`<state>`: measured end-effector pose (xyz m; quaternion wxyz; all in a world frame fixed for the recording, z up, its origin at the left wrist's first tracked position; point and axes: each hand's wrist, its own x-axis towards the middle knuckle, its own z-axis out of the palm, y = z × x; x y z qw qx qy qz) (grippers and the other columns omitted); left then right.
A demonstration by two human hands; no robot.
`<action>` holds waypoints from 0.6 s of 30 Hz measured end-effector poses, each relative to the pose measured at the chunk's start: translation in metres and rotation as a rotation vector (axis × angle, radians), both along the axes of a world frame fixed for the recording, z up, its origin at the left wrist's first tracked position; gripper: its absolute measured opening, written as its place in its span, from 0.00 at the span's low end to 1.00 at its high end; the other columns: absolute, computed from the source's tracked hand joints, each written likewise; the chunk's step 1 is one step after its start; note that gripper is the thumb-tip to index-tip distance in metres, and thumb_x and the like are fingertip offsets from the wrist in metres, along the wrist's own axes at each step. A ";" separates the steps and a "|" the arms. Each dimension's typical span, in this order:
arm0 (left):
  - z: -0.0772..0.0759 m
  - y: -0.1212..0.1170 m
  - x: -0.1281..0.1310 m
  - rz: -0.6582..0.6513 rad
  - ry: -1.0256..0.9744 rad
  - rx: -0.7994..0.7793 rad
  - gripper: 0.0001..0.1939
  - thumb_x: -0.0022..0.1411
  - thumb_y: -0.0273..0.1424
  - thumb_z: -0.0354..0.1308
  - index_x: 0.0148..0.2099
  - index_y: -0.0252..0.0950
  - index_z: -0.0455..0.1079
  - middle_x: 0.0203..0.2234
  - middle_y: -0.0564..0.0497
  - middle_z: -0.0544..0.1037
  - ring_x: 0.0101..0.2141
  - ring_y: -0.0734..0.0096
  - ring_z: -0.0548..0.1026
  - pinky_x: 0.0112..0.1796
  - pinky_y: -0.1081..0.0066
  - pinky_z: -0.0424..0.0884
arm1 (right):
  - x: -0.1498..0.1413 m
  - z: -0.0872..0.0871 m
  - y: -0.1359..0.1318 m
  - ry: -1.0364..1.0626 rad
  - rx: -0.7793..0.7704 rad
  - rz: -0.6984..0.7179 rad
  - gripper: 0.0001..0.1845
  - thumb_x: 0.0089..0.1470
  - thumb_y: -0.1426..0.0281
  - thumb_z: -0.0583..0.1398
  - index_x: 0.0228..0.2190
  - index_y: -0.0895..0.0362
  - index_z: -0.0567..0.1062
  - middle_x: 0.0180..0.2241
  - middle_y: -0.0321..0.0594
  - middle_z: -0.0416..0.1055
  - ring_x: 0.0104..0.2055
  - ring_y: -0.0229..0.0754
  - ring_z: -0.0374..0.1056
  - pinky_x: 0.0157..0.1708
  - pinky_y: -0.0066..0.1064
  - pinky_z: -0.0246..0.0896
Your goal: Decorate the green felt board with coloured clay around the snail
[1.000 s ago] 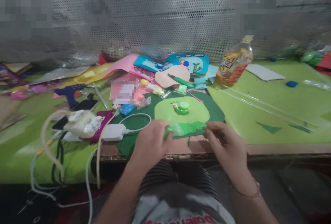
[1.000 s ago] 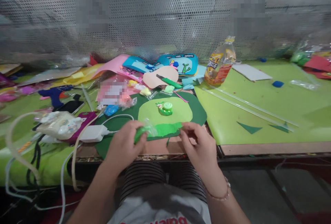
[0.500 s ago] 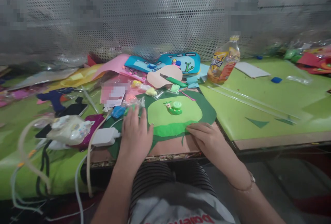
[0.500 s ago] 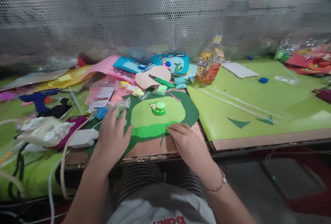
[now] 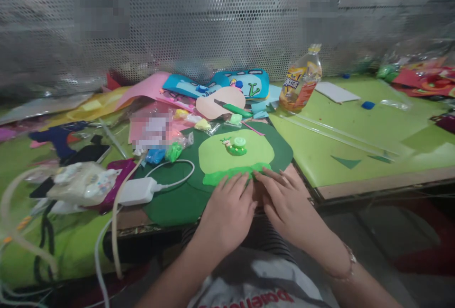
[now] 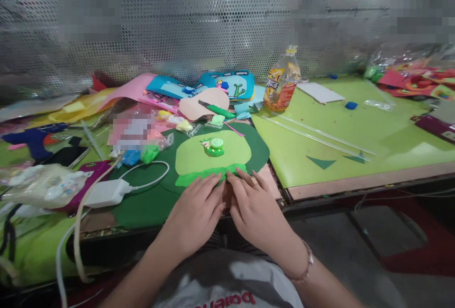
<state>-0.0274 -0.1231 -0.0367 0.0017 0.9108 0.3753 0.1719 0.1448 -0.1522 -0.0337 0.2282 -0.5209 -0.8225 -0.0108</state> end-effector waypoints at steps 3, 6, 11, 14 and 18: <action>-0.001 -0.001 -0.002 -0.003 -0.002 0.041 0.17 0.65 0.30 0.47 0.54 0.32 0.66 0.54 0.41 0.69 0.54 0.56 0.67 0.54 0.53 0.62 | -0.001 0.000 0.001 -0.015 -0.014 -0.007 0.23 0.55 0.77 0.49 0.53 0.61 0.63 0.51 0.49 0.69 0.58 0.51 0.59 0.55 0.49 0.54; 0.002 -0.004 -0.006 -0.012 -0.011 0.083 0.16 0.65 0.30 0.48 0.52 0.33 0.67 0.52 0.42 0.71 0.52 0.57 0.68 0.52 0.55 0.64 | -0.001 -0.001 0.001 -0.005 0.006 -0.006 0.24 0.55 0.78 0.49 0.54 0.61 0.62 0.51 0.50 0.69 0.58 0.50 0.59 0.54 0.48 0.55; 0.004 -0.015 -0.022 -0.094 -0.066 0.132 0.14 0.64 0.30 0.51 0.50 0.33 0.68 0.44 0.44 0.76 0.45 0.61 0.72 0.45 0.62 0.68 | 0.001 -0.005 0.001 -0.009 0.004 -0.021 0.23 0.56 0.78 0.49 0.54 0.62 0.61 0.51 0.49 0.70 0.58 0.49 0.60 0.55 0.47 0.54; 0.000 -0.021 -0.043 -0.164 -0.194 0.191 0.12 0.65 0.23 0.48 0.44 0.35 0.71 0.36 0.47 0.77 0.39 0.67 0.73 0.40 0.67 0.68 | 0.002 -0.006 0.001 -0.018 -0.013 -0.025 0.22 0.57 0.77 0.49 0.54 0.64 0.60 0.51 0.50 0.69 0.59 0.48 0.58 0.55 0.46 0.53; 0.000 -0.027 -0.086 0.057 -0.253 0.258 0.09 0.61 0.23 0.54 0.39 0.40 0.73 0.27 0.53 0.76 0.30 0.71 0.73 0.34 0.71 0.68 | 0.001 -0.004 0.000 -0.028 -0.031 -0.013 0.21 0.58 0.77 0.48 0.53 0.64 0.61 0.53 0.49 0.68 0.60 0.48 0.57 0.55 0.47 0.53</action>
